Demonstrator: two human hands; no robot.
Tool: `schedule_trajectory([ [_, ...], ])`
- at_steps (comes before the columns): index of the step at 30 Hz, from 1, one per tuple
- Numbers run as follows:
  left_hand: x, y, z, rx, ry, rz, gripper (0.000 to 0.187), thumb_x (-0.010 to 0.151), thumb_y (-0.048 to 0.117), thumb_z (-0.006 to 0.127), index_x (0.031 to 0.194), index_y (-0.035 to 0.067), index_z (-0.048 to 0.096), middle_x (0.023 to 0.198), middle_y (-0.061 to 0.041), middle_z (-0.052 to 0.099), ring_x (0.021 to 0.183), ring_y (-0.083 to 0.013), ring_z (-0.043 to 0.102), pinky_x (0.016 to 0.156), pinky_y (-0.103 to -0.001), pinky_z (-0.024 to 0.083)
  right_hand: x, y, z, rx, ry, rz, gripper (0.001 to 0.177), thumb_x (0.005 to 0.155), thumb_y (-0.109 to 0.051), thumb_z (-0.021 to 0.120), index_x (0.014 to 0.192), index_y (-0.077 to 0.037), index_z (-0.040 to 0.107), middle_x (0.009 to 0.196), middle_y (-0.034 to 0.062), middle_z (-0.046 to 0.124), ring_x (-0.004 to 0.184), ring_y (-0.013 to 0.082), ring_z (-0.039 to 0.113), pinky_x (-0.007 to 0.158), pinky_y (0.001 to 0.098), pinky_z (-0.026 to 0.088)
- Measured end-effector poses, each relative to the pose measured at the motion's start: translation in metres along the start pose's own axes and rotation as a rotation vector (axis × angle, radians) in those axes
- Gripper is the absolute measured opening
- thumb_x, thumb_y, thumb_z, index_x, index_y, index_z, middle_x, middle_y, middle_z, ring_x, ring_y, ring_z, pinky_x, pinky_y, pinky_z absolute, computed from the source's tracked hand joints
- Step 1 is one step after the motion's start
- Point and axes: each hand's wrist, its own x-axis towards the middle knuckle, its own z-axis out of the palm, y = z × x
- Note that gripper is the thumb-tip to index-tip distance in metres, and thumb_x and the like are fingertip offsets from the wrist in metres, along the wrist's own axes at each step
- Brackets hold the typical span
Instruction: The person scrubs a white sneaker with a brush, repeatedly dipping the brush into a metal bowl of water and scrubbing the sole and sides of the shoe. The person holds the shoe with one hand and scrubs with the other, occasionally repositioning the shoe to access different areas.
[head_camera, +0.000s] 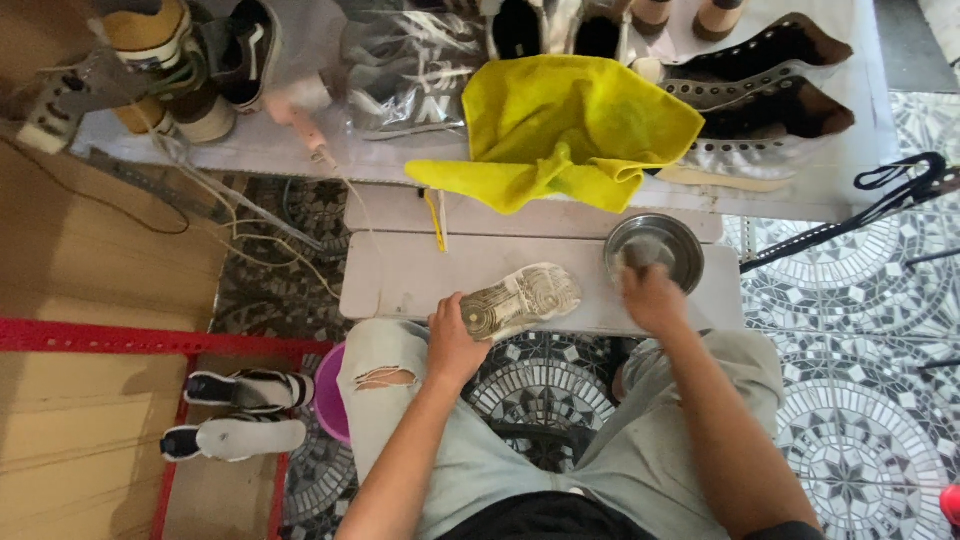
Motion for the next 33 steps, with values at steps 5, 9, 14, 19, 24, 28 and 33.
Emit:
schedule_trajectory([
  [5,0.005,-0.011,0.013,0.020,0.154,0.143,0.097,0.079,0.015,0.092,0.162,0.002,0.043,0.150,-0.021,0.055,0.148,-0.0459,0.049,0.125,-0.066,0.049,0.038,0.071,0.000,0.003,0.197,0.040,0.085,0.118,-0.068,0.047,0.155,0.009,0.044,0.124,0.0447,0.072,0.123,0.0610,0.072,0.102,0.0701,0.056],
  [9,0.014,-0.022,0.018,-0.209,0.245,0.206,0.102,0.074,0.018,0.096,0.160,-0.004,0.045,0.145,-0.027,0.057,0.149,-0.0498,0.044,0.127,-0.071,0.039,0.030,0.053,-0.003,0.089,0.261,0.053,0.072,0.120,-0.058,0.048,0.157,0.005,0.047,0.130,0.0425,0.072,0.125,0.0599,0.071,0.104,0.0712,0.056],
  [14,0.036,-0.032,0.029,-0.339,0.197,0.240,0.092,0.075,0.017,0.098,0.155,0.004,0.054,0.147,-0.021,0.056,0.150,-0.0490,0.042,0.125,-0.075,0.039,0.028,0.023,-0.004,0.073,0.333,0.058,0.061,0.122,-0.042,0.046,0.161,0.004,0.049,0.136,0.0392,0.071,0.130,0.0569,0.069,0.106,0.0708,0.054],
  [19,0.047,-0.032,0.048,-0.435,0.058,0.174,0.099,0.078,0.010,0.097,0.160,0.010,0.041,0.156,-0.026,0.052,0.155,-0.0548,0.045,0.127,-0.077,0.039,0.069,0.054,0.023,-0.082,0.444,0.042,0.047,0.113,-0.043,0.069,0.145,-0.007,0.069,0.133,0.0210,0.069,0.127,0.0429,0.065,0.102,0.0574,0.053],
  [24,0.058,-0.044,0.055,-0.365,0.036,0.152,0.108,0.074,0.015,0.102,0.163,0.009,0.041,0.159,-0.024,0.055,0.155,-0.0513,0.047,0.129,-0.073,0.042,0.071,0.059,0.032,-0.133,0.442,0.043,0.047,0.109,-0.043,0.076,0.138,-0.006,0.073,0.131,0.0185,0.069,0.126,0.0403,0.065,0.101,0.0574,0.054],
  [28,0.060,-0.053,0.059,-0.387,0.082,0.221,0.134,0.064,0.018,0.106,0.174,0.004,0.030,0.156,-0.025,0.059,0.154,-0.0521,0.049,0.131,-0.074,0.038,0.069,0.052,0.033,-0.180,0.444,0.053,0.047,0.107,-0.044,0.078,0.138,-0.010,0.073,0.133,0.0145,0.068,0.127,0.0372,0.064,0.101,0.0572,0.053],
  [33,0.072,-0.073,0.075,-0.392,0.126,0.278,0.099,0.064,0.022,0.103,0.153,0.016,0.062,0.152,-0.013,0.060,0.152,-0.0504,0.049,0.127,-0.075,0.040,0.060,0.045,0.029,-0.182,0.461,0.045,0.046,0.108,-0.040,0.076,0.140,-0.008,0.072,0.133,0.0167,0.066,0.128,0.0394,0.062,0.102,0.0584,0.052],
])
